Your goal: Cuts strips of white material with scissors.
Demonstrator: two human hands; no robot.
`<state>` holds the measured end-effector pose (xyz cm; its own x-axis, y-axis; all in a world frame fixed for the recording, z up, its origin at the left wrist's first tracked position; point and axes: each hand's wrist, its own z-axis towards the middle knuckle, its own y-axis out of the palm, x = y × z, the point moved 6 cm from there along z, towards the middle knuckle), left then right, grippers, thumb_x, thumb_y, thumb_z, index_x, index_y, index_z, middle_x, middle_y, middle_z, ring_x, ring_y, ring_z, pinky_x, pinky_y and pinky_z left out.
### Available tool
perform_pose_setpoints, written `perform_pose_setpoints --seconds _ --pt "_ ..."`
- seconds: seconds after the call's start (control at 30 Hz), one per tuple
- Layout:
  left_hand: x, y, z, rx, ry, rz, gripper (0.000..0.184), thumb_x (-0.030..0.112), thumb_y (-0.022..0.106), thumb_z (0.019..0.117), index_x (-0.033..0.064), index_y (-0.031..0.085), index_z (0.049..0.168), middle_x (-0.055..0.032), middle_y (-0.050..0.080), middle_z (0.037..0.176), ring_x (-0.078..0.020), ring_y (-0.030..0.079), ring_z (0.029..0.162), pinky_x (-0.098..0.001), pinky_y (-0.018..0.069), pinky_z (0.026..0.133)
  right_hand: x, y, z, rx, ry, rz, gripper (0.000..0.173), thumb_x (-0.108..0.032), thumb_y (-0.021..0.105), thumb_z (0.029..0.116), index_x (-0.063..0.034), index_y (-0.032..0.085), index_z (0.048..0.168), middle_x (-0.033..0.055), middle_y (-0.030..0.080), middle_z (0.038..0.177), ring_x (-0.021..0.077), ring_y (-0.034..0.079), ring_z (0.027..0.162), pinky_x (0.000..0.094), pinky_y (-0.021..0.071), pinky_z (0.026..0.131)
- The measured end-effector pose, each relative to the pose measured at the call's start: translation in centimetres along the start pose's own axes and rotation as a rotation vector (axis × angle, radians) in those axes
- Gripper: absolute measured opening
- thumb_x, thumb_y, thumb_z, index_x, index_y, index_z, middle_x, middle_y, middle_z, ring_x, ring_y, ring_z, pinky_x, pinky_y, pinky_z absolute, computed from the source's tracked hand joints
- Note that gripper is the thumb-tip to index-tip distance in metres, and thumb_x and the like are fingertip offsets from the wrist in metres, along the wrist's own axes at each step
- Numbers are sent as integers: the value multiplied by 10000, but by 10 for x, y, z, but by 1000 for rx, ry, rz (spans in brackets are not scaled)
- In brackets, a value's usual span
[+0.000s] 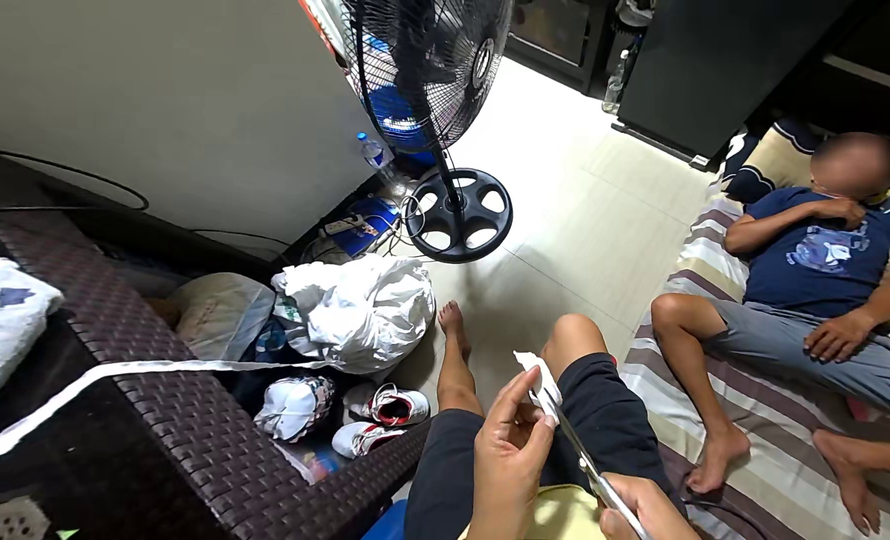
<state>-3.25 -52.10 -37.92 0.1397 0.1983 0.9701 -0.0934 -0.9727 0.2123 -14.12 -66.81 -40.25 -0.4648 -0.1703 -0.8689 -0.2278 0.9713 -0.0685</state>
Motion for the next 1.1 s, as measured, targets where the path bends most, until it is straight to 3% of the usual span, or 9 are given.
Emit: perform_pose_setpoints --seconds 0.33,0.77,1.1 --pt "-2 6 -2 -25 -34 -39 630 -118 633 815 -97 484 1427 -75 624 1288 -13 643 804 -168 561 731 -2 -1 3 51 -5 35 649 -692 592 887 -60 606 741 -86 469 592 -19 434 534 211 363 512" --pt "-3 10 -5 -31 -52 -81 673 -131 627 816 -93 434 1460 -68 614 1293 -18 649 815 -168 565 733 -2 0 2 93 -18 72 536 -560 644 917 -76 590 694 -113 444 565 -56 410 510 168 332 492" --pt "-5 10 -6 -25 -80 -92 695 -146 625 800 -90 426 1465 -70 606 1313 -17 647 810 -167 562 730 3 -1 1 90 -1 92 539 -579 656 906 -94 585 680 -122 443 559 -59 406 500 166 328 486"
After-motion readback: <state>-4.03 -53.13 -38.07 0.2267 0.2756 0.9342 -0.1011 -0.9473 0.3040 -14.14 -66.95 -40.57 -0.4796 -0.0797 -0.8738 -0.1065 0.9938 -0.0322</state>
